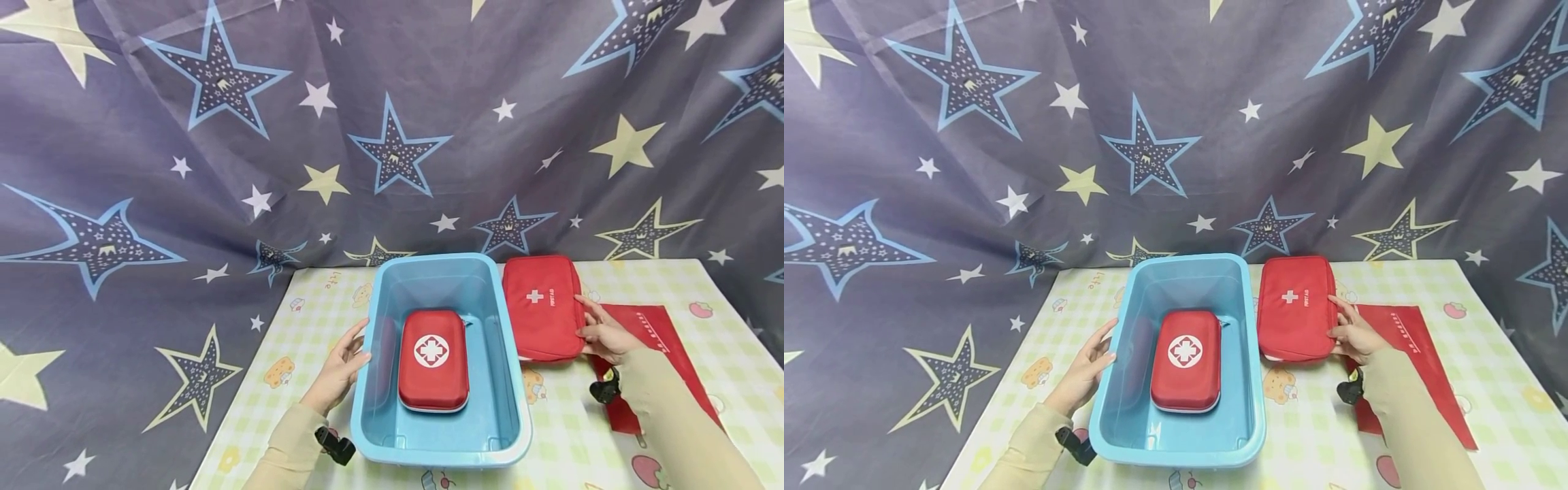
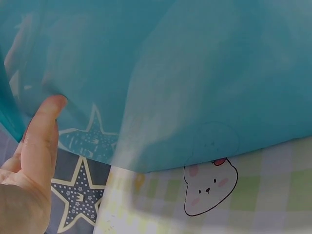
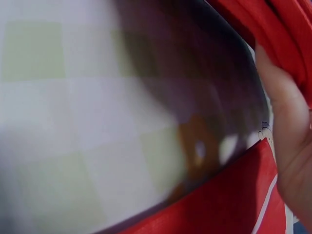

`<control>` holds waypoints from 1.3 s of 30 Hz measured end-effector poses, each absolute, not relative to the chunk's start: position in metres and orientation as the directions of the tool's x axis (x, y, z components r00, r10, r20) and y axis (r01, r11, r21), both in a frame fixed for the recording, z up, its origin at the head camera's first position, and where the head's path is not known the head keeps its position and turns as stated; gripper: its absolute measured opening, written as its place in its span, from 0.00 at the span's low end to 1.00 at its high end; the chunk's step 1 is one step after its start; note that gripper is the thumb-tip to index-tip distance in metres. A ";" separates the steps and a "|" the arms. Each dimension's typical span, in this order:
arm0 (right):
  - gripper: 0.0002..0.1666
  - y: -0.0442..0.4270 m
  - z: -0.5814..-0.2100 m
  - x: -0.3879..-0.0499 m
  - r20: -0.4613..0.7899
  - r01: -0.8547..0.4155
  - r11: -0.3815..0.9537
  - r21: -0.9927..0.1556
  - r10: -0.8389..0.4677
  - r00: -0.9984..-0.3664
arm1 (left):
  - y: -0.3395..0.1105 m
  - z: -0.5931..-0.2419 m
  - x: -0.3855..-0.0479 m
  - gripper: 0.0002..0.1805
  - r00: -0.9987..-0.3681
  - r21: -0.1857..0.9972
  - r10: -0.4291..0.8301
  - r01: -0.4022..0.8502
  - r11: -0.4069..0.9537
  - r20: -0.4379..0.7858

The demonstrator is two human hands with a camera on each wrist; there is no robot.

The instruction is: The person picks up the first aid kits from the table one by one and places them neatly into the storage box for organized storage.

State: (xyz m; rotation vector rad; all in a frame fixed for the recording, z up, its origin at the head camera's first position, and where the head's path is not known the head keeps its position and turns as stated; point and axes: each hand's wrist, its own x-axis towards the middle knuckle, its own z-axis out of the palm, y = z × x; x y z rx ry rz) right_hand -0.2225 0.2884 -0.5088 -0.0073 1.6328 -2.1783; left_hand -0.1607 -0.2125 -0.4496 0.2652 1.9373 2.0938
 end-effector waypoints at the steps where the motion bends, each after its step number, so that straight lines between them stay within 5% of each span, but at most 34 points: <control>1: 0.51 0.289 -0.509 -0.222 -0.232 0.319 -0.235 -0.918 -0.333 -0.914 | -0.213 -0.450 -0.161 0.36 -0.945 0.995 0.324 -0.076 -0.066 -0.051; 39: 0.53 0.298 -0.502 -0.214 -0.135 0.298 -0.406 -0.864 -0.383 -0.914 | -0.213 -0.449 -0.160 0.36 -0.940 0.995 0.337 -0.075 -0.069 -0.048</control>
